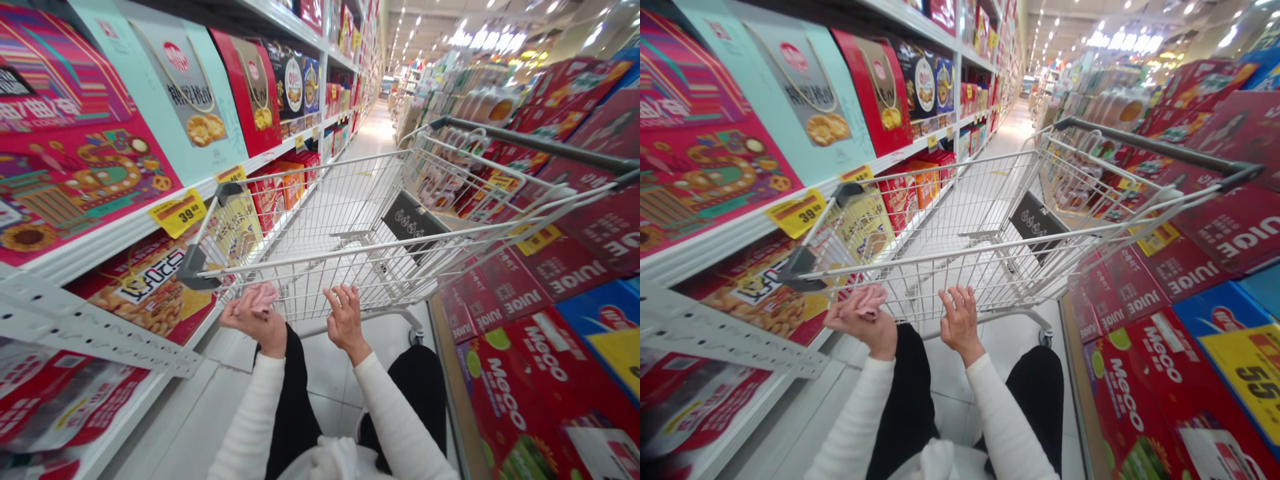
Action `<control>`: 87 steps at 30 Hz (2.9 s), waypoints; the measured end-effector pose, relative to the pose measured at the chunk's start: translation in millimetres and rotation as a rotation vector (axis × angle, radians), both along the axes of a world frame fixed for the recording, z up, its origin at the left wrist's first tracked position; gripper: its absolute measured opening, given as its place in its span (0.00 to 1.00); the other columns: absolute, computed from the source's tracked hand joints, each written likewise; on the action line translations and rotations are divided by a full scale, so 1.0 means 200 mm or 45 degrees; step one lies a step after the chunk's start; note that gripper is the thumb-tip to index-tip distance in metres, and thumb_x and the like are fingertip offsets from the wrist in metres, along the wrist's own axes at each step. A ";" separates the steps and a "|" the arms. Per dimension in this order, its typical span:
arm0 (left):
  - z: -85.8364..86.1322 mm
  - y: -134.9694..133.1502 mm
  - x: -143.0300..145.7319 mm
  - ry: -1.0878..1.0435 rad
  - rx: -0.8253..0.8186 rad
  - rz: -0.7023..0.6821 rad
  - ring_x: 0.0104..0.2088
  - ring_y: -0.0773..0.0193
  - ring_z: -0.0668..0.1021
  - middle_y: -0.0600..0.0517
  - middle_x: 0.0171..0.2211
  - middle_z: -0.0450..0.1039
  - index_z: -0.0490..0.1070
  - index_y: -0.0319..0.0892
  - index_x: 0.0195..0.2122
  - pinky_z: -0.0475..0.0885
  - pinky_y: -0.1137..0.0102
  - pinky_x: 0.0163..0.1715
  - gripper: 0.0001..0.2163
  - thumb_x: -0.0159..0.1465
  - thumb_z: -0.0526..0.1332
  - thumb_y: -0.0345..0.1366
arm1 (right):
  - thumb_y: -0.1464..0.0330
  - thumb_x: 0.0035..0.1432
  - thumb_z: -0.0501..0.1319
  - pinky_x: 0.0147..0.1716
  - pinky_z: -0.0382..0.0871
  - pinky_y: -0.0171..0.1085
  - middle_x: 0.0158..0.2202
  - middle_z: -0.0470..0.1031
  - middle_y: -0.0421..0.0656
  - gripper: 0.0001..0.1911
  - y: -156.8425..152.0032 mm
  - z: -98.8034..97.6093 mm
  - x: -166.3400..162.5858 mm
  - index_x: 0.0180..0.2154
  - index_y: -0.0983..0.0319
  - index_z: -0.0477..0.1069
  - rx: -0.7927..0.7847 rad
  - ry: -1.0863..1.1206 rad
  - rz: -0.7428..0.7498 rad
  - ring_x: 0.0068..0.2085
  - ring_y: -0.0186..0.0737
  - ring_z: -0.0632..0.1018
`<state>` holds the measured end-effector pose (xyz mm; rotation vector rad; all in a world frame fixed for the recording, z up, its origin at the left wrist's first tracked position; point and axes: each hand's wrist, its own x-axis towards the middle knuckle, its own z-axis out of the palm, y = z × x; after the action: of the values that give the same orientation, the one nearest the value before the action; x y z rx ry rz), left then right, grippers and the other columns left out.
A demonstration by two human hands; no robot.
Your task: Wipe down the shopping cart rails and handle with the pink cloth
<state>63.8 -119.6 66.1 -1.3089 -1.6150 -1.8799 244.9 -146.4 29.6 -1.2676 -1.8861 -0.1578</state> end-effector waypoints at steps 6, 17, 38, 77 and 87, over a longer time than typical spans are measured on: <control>0.07 -0.05 0.15 0.123 -0.025 -0.152 0.51 0.55 0.67 0.45 0.48 0.57 0.69 0.42 0.48 0.68 0.54 0.56 0.13 0.64 0.53 0.27 | 0.75 0.52 0.52 0.69 0.52 0.64 0.58 0.69 0.49 0.35 0.00 -0.02 -0.02 0.63 0.60 0.65 0.005 0.039 -0.016 0.66 0.52 0.61; 0.34 -0.06 -0.10 -0.097 0.149 0.164 0.50 0.54 0.68 0.47 0.45 0.58 0.69 0.42 0.46 0.66 0.54 0.56 0.10 0.63 0.57 0.29 | 0.75 0.52 0.52 0.69 0.51 0.64 0.58 0.68 0.49 0.35 -0.01 -0.02 -0.02 0.63 0.60 0.64 0.044 0.038 -0.024 0.65 0.52 0.62; 0.39 -0.03 0.05 0.020 0.150 -0.070 0.47 0.57 0.70 0.47 0.45 0.60 0.73 0.42 0.45 0.71 0.56 0.52 0.10 0.64 0.57 0.30 | 0.75 0.54 0.53 0.68 0.54 0.61 0.58 0.68 0.52 0.33 -0.07 0.12 -0.05 0.62 0.63 0.65 0.141 0.063 -0.077 0.64 0.51 0.65; 0.27 0.02 -0.14 0.357 0.046 -0.051 0.48 0.53 0.71 0.45 0.43 0.68 0.79 0.46 0.40 0.65 0.54 0.52 0.10 0.68 0.62 0.45 | 0.71 0.58 0.49 0.72 0.45 0.63 0.56 0.70 0.52 0.26 0.20 0.60 -0.06 0.58 0.64 0.64 0.365 0.071 -0.047 0.68 0.54 0.62; 0.48 -0.03 -0.31 0.331 0.171 -0.054 0.50 0.53 0.71 0.46 0.43 0.67 0.79 0.46 0.40 0.66 0.54 0.54 0.12 0.68 0.59 0.45 | 0.72 0.58 0.50 0.72 0.45 0.62 0.57 0.70 0.52 0.27 0.19 0.59 -0.04 0.59 0.63 0.64 0.382 0.060 -0.047 0.68 0.54 0.63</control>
<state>2.2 -124.7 161.3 -1.4694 -1.3183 -1.7245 236.1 -107.9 147.5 -1.0913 -1.7238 -0.4105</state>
